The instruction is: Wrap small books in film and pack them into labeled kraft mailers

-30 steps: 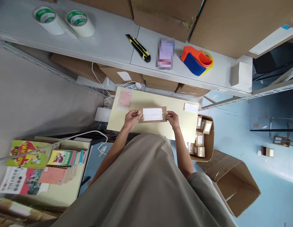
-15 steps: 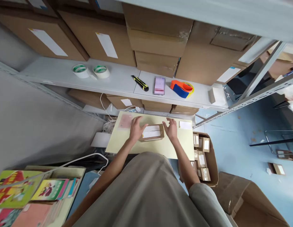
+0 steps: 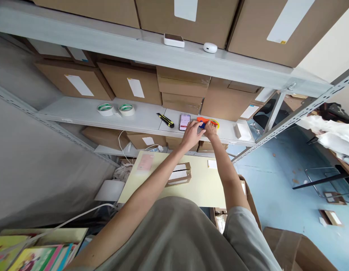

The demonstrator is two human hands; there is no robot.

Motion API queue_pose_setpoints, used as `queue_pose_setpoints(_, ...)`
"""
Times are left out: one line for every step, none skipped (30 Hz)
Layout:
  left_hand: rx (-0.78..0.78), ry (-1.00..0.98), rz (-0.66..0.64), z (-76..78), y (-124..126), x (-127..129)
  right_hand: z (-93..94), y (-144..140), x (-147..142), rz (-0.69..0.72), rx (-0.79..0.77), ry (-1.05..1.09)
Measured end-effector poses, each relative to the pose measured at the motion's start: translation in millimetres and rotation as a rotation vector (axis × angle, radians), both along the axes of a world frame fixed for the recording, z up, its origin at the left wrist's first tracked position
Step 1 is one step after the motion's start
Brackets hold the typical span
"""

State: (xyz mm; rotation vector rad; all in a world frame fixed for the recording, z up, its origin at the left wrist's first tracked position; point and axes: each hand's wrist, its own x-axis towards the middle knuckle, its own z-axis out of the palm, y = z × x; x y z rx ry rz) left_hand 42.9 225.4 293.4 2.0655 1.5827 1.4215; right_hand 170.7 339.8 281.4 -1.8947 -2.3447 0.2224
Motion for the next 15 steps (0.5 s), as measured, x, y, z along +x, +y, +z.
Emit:
queue_pose_setpoints(-0.003, -0.029, -0.011, -4.5, -5, 2, -2.0, 1, -1, -0.007, 0.001, 0.007)
queue_pose_setpoints(-0.003, -0.061, -0.025, -11.0, -11, 3, -4.0, 1, 0, -0.014, 0.007, 0.02)
queue_pose_setpoints(-0.002, -0.093, -0.042, -19.2, -20, 3, -6.0, 0, 1, -0.02, 0.017, 0.042)
queue_pose_setpoints(-0.004, -0.126, -0.057, -28.6, -31, 2, -8.4, -2, 4, -0.024, 0.029, 0.074)
queue_pose_setpoints(-0.012, -0.16, -0.068, -39.1, -44, -1, -11.3, -6, 6, -0.025, 0.045, 0.116)
queue_pose_setpoints(-0.031, -0.198, -0.074, -50.3, -58, -4, -15.2, -12, 9, -0.022, 0.066, 0.164)
queue_pose_setpoints(-0.059, -0.241, -0.074, -61.8, -73, -8, -20.0, -21, 13, -0.019, 0.085, 0.214)
queue_pose_setpoints(-0.096, -0.292, -0.067, -73.1, -88, -12, -25.8, -34, 16, -0.02, 0.099, 0.262)
queue_pose_setpoints(-0.139, -0.349, -0.06, -84.1, -104, -15, -32.5, -50, 19, -0.02, 0.105, 0.316)
queue_pose_setpoints(-0.182, -0.41, -0.051, -94.2, -119, -18, -39.8, -68, 22, -0.015, 0.097, 0.382)
queue_pose_setpoints(-0.222, -0.473, -0.04, -103.3, -134, -19, -47.5, -89, 24, -0.009, 0.074, 0.467)
queue_pose_setpoints(-0.255, -0.533, -0.03, -111.2, -147, -19, -55.2, -111, 25, 0.011, 0.025, 0.573)
queue_pose_setpoints(-0.28, -0.587, -0.015, -117.8, -159, -18, -62.9, -134, 25, 0.038, -0.049, 0.692)
queue_pose_setpoints(-0.296, -0.634, 0.004, -123.3, -169, -17, -70.2, -156, 24, 0.066, -0.141, 0.816)
queue_pose_setpoints(-0.305, -0.669, 0.025, -127.7, -178, -15, -77.0, -177, 22, 0.093, -0.236, 0.926)
